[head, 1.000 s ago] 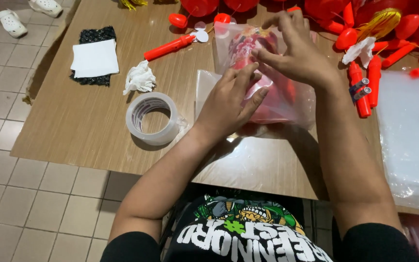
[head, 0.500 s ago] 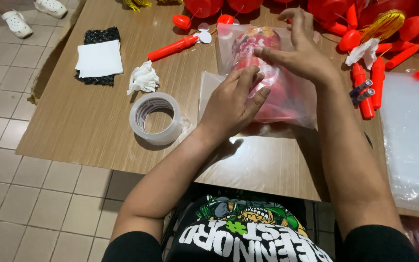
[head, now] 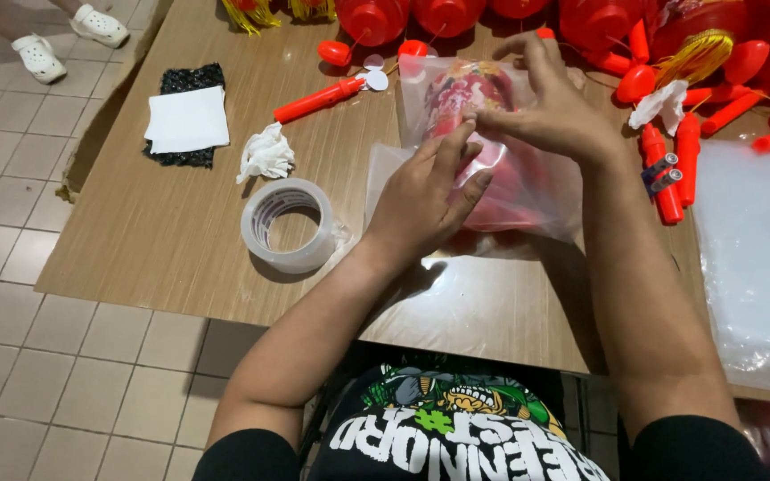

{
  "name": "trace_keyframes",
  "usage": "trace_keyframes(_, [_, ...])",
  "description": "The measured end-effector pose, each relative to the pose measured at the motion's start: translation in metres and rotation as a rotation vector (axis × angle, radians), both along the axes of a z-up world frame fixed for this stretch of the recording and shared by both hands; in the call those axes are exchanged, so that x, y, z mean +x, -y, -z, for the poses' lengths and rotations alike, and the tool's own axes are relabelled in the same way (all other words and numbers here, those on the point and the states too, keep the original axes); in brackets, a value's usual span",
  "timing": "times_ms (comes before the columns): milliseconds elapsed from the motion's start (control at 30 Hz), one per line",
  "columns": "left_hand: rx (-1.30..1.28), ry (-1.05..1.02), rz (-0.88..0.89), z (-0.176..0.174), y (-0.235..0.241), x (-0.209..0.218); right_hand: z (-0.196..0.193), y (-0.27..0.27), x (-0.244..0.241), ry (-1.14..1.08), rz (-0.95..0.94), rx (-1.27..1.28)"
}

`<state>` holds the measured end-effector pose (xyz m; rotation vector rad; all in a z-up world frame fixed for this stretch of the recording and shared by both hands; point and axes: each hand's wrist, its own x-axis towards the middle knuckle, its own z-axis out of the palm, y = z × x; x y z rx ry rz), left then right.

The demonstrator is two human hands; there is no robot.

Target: Assembling and packaging red lanterns by cleaning them, placing them in plastic bags, sealing with tape, and attaching handles.

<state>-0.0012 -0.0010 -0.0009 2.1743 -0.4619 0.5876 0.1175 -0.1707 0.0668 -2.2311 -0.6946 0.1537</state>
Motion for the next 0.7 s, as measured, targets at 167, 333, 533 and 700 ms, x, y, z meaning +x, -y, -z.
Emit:
trace_keyframes(167, [0.036,0.014,-0.022,-0.001,-0.002,0.001,0.007,0.0,0.003,0.06,0.132,0.049])
trace_keyframes(333, [0.067,0.305,-0.106,0.009,-0.012,0.007,-0.003,0.012,-0.007,0.296,0.097,0.262])
trace_keyframes(533, [-0.051,0.523,-0.25,0.002,-0.026,0.003,-0.013,0.021,-0.015,0.479,-0.034,0.508])
trace_keyframes(700, [-0.193,0.687,-0.244,-0.022,-0.041,-0.036,-0.034,-0.01,-0.05,0.443,-0.164,0.47])
